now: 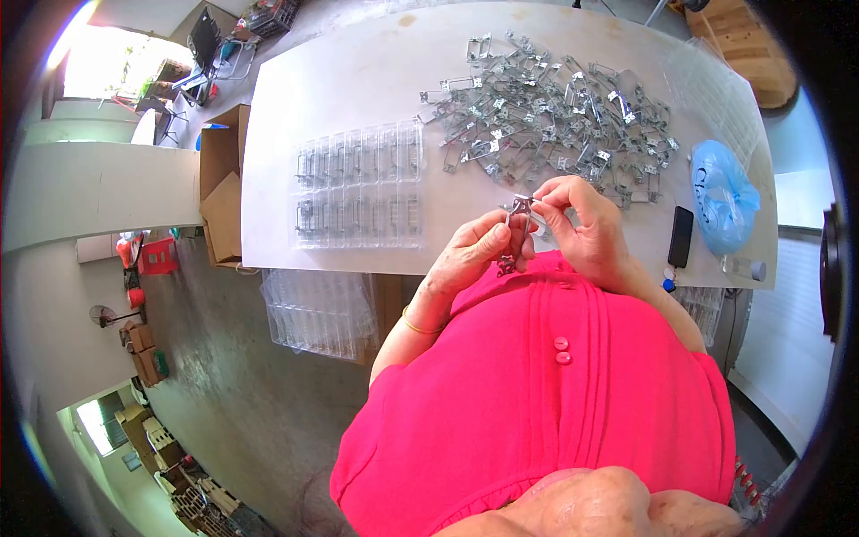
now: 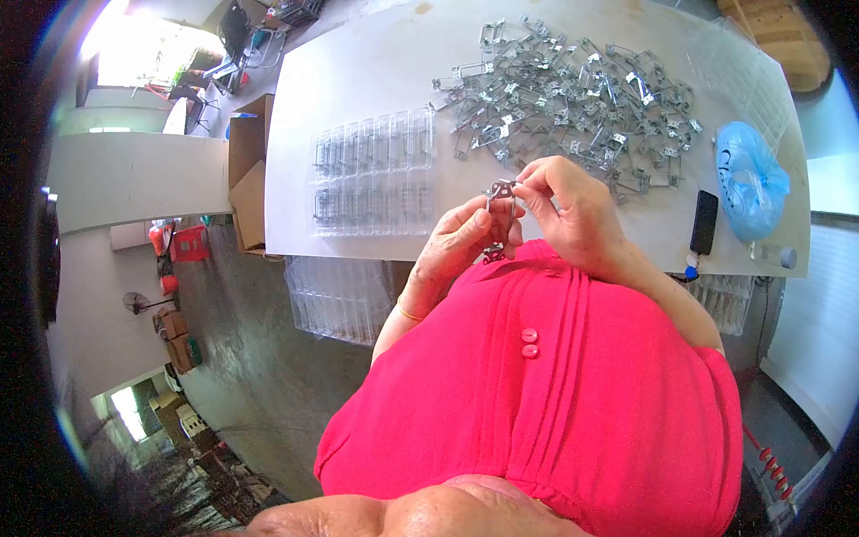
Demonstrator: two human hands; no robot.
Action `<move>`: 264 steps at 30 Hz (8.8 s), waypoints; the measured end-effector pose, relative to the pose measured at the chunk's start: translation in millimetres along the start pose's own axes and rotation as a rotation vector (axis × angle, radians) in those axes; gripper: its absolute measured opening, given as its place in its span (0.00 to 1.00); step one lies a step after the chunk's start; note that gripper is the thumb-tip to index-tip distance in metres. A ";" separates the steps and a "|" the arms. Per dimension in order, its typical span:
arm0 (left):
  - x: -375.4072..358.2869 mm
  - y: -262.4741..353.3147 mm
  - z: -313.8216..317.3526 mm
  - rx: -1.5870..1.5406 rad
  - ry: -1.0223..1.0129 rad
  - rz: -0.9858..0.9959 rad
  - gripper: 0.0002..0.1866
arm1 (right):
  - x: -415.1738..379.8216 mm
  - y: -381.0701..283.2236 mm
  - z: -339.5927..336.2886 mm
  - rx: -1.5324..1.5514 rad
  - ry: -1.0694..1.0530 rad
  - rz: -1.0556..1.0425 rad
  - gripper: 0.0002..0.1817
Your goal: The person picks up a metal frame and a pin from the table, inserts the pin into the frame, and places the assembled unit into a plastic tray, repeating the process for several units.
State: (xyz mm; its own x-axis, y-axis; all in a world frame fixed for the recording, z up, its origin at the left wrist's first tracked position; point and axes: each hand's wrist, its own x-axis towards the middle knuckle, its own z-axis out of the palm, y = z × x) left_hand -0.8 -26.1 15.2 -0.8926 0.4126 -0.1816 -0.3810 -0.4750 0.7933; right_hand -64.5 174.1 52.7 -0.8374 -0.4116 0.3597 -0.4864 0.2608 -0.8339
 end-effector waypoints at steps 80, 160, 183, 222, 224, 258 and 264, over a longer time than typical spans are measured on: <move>-17.5 6.6 -42.3 -0.038 -0.048 0.379 0.35 | 24.9 11.0 12.7 0.365 -0.439 0.515 0.05; -14.1 4.8 -8.5 0.630 0.141 0.137 0.09 | 27.4 15.2 -8.5 0.584 -0.581 0.804 0.12; -38.0 -0.5 -46.5 -0.295 0.160 0.078 0.14 | -5.6 -18.8 31.4 0.474 -0.105 0.346 0.01; 21.3 -0.5 -11.8 0.287 0.186 0.114 0.14 | 0.8 30.5 -5.7 0.486 -0.176 0.708 0.16; 26.8 0.0 -7.8 0.376 0.192 0.117 0.15 | -0.9 39.2 -8.7 0.549 -0.190 0.701 0.18; 12.3 -1.5 -35.7 -0.270 0.112 0.030 0.14 | 8.5 12.1 7.9 0.545 -0.005 0.402 0.04; -11.6 12.5 -30.4 -0.132 0.174 0.006 0.13 | -1.5 10.2 33.0 -0.033 0.068 -0.071 0.07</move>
State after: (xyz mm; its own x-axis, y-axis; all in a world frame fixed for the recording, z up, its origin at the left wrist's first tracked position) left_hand -2.5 -60.4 9.6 -0.9188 0.2742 -0.2840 -0.3936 -0.5796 0.7135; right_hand -60.0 148.5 29.8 -0.8148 -0.3706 0.4459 -0.5523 0.2620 -0.7914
